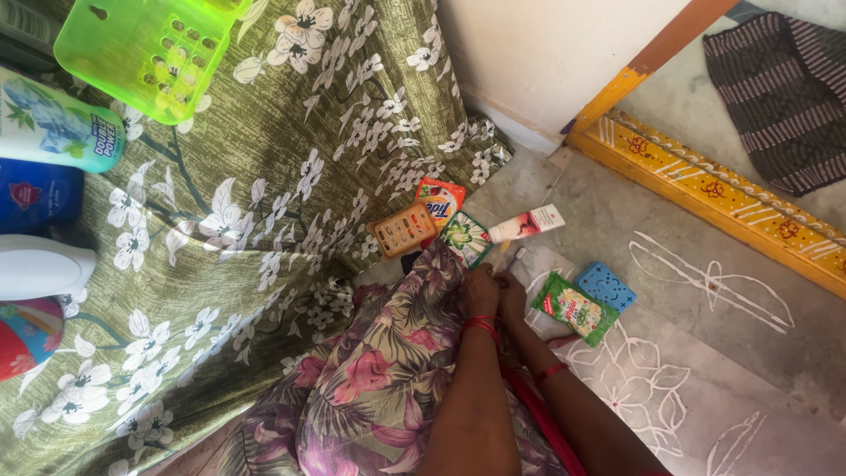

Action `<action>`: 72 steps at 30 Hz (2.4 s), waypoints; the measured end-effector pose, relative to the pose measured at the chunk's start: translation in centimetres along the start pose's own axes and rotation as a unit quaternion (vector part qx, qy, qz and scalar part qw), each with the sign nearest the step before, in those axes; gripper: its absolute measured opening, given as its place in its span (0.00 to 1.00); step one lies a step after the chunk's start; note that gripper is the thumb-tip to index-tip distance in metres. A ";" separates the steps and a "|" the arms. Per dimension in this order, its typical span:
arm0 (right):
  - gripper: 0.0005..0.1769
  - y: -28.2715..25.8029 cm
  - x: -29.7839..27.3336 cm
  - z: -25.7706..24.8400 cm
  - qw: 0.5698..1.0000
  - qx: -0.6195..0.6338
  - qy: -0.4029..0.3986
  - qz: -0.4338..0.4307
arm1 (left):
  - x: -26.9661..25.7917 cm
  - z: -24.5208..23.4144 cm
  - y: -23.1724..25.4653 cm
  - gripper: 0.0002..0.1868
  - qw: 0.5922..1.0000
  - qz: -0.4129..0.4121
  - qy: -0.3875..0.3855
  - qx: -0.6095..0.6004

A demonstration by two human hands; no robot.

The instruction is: The person sits on the floor and wipes various household items with a cloth, including a plastic basket, a toothbrush, a tube, a small box, and a plastic tray. The person places each item on a table covered with a floral cloth after wiping it.

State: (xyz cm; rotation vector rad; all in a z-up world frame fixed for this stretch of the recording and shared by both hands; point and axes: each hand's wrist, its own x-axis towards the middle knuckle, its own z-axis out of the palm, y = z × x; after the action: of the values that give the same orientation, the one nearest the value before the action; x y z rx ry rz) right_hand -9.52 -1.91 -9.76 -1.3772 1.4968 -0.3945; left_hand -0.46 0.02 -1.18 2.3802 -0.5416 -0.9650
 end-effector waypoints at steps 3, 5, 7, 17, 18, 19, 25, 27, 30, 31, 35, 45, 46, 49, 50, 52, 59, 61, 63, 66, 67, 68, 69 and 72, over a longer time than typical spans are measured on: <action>0.17 0.1 -0.9 -0.8 0.998 0.021 -0.025 -0.057 | -0.1 0.1 -0.3 0.15 1.000 0.006 -0.006 -0.010; 0.17 -0.2 -1.4 -1.5 0.997 -0.007 -0.017 -0.072 | 0.2 0.5 -0.6 0.14 0.999 0.025 0.012 -0.026; 0.17 -0.4 -2.6 -1.9 0.986 -0.076 0.007 -0.146 | 0.7 1.0 -1.1 0.12 0.998 0.048 0.029 -0.034; 0.25 -1.4 -7.6 -3.9 0.868 -0.335 -0.101 -0.353 | 5.4 -1.9 3.8 0.13 0.945 0.201 0.134 -0.219; 0.25 -1.9 -7.1 -4.1 0.884 -0.285 -0.078 -0.363 | 5.4 -2.9 5.0 0.13 0.936 0.210 0.131 -0.249; 0.25 -2.5 -6.4 -4.4 0.897 -0.233 -0.056 -0.372 | 5.3 -3.9 6.0 0.14 0.937 0.201 0.121 -0.259; 0.20 -9.8 -3.2 -9.1 0.996 0.057 0.028 -0.060 | 3.2 -8.5 10.7 0.18 0.936 0.205 0.110 -0.263; 0.20 -13.5 -2.6 -11.5 0.985 0.146 0.055 -0.078 | 2.6 -8.9 11.7 0.17 0.944 0.219 0.119 -0.216; 0.24 -19.6 -1.8 -13.6 0.949 0.251 0.003 -0.188 | 1.2 -8.5 13.3 0.16 0.937 0.279 0.112 -0.179; 0.23 -21.7 -1.4 -13.6 0.932 0.284 -0.040 -0.220 | 0.7 -8.3 14.2 0.14 0.928 0.291 0.122 -0.198; 0.23 -27.3 -1.8 -13.9 0.911 0.110 0.007 -0.398 | -1.3 -9.9 17.5 0.13 0.907 0.300 0.124 -0.270; 0.23 -34.5 -7.3 -15.5 0.910 0.055 -0.020 -0.410 | -7.2 -20.1 20.7 0.10 0.864 0.273 0.022 -0.422; 0.24 -35.1 -8.1 -15.6 0.896 0.060 -0.017 -0.440 | -7.2 -20.4 20.7 0.09 0.848 0.292 0.017 -0.442; 0.24 -36.6 -10.8 -16.1 0.878 0.063 -0.009 -0.474 | -7.3 -20.8 20.6 0.08 0.800 0.335 0.015 -0.497; 0.24 -37.0 -11.7 -16.2 0.877 0.064 -0.007 -0.476 | -7.6 -20.9 20.5 0.08 0.788 0.338 0.026 -0.513; 0.22 -37.7 -13.6 -16.4 0.894 0.017 0.005 -0.447 | -8.0 -21.5 20.5 0.07 0.779 0.320 0.038 -0.537; 0.19 -37.3 -17.8 -16.5 0.897 -0.009 -0.005 -0.442 | -11.1 -26.2 19.8 0.10 0.764 0.270 0.065 -0.582; 0.20 -36.6 -18.0 -16.1 0.909 0.053 -0.077 -0.407 | -11.8 -28.0 19.3 0.10 0.755 0.242 0.069 -0.605; 0.21 -35.7 -18.2 -15.4 0.912 0.118 -0.130 -0.371 | -12.2 -29.3 18.8 0.09 0.732 0.256 0.087 -0.625; 0.21 -35.0 -18.3 -14.4 0.915 0.181 -0.152 -0.327 | -13.5 -29.2 17.4 0.12 0.747 0.328 0.038 -0.577; 0.21 -35.0 -18.4 -14.2 0.922 0.176 -0.138 -0.316 | -14.1 -28.7 16.9 0.11 0.784 0.325 0.044 -0.527; 0.20 -35.1 -18.6 -13.8 0.928 0.170 -0.125 -0.306 | -14.7 -28.0 16.3 0.11 0.819 0.320 0.051 -0.474; 0.20 -35.3 -18.9 -13.5 0.924 0.147 -0.126 -0.330 | -15.0 -27.7 15.6 0.10 0.849 0.315 0.058 -0.420; 0.20 -36.3 -20.2 -13.4 0.927 0.050 -0.131 -0.347 | -15.0 -28.7 13.9 0.12 0.780 0.295 -0.004 -0.552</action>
State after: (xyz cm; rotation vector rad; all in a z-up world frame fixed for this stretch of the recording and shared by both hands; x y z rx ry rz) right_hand -4.29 0.14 33.51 -1.7743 0.7230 -0.6814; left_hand 7.98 5.80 32.53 1.0393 -0.4716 -0.6807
